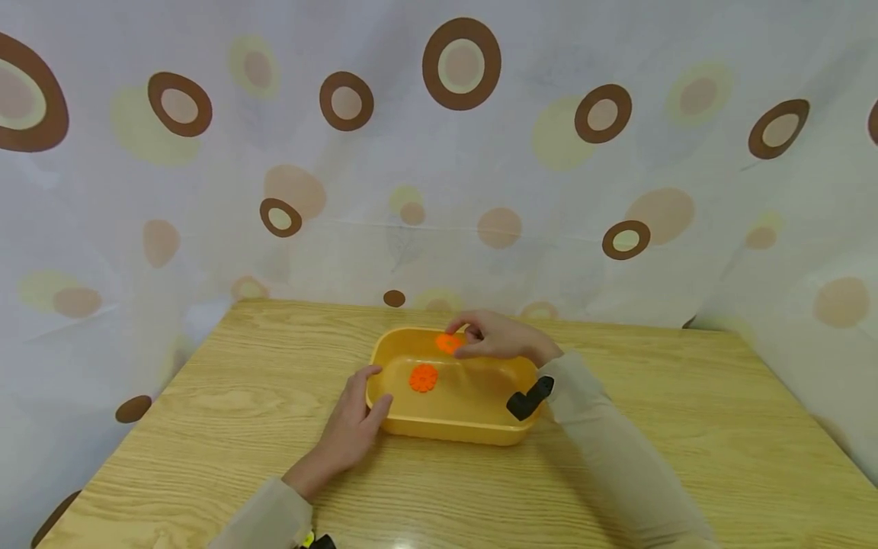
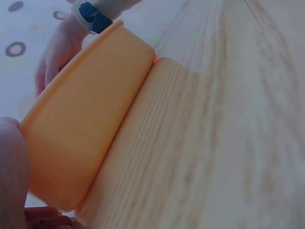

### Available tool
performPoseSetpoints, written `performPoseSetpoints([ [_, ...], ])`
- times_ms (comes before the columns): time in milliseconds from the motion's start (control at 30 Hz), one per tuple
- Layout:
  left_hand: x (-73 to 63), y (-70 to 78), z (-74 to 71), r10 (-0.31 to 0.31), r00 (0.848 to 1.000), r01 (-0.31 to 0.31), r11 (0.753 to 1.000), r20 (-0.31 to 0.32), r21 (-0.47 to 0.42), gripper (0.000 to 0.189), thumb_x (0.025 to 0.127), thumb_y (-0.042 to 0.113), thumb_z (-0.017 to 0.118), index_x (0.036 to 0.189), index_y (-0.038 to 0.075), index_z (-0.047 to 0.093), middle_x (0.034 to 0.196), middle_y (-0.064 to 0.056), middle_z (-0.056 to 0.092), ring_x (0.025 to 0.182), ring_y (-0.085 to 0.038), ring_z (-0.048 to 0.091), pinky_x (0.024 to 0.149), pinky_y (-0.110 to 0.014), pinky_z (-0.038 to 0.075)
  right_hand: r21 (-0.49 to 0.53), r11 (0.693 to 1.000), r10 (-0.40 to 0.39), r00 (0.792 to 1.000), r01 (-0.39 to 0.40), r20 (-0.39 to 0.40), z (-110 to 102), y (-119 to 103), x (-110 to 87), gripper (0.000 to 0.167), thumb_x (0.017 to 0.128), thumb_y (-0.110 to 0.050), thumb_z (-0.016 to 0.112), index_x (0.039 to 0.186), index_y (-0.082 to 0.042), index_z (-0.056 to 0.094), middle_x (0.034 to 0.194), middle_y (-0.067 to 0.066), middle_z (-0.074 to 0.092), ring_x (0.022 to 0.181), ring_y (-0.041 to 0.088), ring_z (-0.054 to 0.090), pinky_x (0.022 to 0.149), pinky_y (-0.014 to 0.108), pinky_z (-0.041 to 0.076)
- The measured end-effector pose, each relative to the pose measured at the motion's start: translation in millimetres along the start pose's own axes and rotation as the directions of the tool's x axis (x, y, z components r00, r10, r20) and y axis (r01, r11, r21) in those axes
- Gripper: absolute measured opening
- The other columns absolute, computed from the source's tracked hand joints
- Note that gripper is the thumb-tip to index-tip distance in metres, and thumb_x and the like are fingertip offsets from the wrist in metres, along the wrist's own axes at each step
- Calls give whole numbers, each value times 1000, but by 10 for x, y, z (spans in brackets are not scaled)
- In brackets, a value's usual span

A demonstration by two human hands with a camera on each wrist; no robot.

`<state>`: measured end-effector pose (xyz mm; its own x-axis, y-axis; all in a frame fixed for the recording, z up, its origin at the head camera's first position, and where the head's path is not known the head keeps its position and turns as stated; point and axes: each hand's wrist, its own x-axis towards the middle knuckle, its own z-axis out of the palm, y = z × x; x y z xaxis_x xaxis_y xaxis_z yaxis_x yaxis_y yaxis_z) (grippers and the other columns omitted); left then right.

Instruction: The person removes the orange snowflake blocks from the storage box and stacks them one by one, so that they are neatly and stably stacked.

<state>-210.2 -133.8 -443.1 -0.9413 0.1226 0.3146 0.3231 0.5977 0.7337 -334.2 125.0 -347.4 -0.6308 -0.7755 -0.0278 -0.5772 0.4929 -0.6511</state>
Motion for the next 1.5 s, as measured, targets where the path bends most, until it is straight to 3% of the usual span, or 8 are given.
performPoseSetpoints([
  [233,2,-16,6,0,1000,0,1000,4,-5,44,100,22,50,137,3,37,136,-24,44,121,-36,46,103,-53,37,-13,1000,-11,1000,11,-9,-22,47,-142,39,92,-20,66,125,0,57,58,-6,34,52,6,29,60,23,34],
  [633,12,-6,-10,-6,1000,6,1000,27,1,45,101,30,47,138,6,37,135,-21,45,99,-26,47,95,-48,39,30,999,25,999,-24,-31,-72,110,-379,41,93,-17,64,127,4,53,60,-5,35,52,6,29,57,22,33],
  [867,10,-3,-18,-23,999,23,1000,29,-11,44,101,24,49,138,6,37,132,-20,45,85,-19,44,86,-42,40,48,999,23,999,-21,-37,-76,170,-468,41,94,-16,63,127,5,52,61,-5,37,52,5,30,57,22,33],
  [1200,-32,-17,-1,-14,1000,14,1000,11,-5,44,101,28,49,138,6,37,130,-19,47,90,-21,46,89,-44,40,84,995,60,995,-53,-86,-62,248,-657,41,94,-19,64,127,3,53,61,-6,35,53,5,31,59,22,36],
  [1333,-21,-16,-2,-9,1000,9,1000,11,-10,44,101,26,49,138,5,37,134,-21,45,101,-27,48,96,-49,39,95,992,91,989,-80,-113,-56,282,-746,42,94,-19,63,128,1,52,62,-6,36,54,6,32,61,23,36],
  [1500,-3,6,-11,-8,1000,9,1000,22,-15,44,101,23,49,138,5,37,136,-23,44,109,-31,47,100,-52,37,83,995,63,984,-50,-165,-71,363,-870,38,94,-16,63,126,2,52,61,-5,36,52,5,31,57,22,35],
])
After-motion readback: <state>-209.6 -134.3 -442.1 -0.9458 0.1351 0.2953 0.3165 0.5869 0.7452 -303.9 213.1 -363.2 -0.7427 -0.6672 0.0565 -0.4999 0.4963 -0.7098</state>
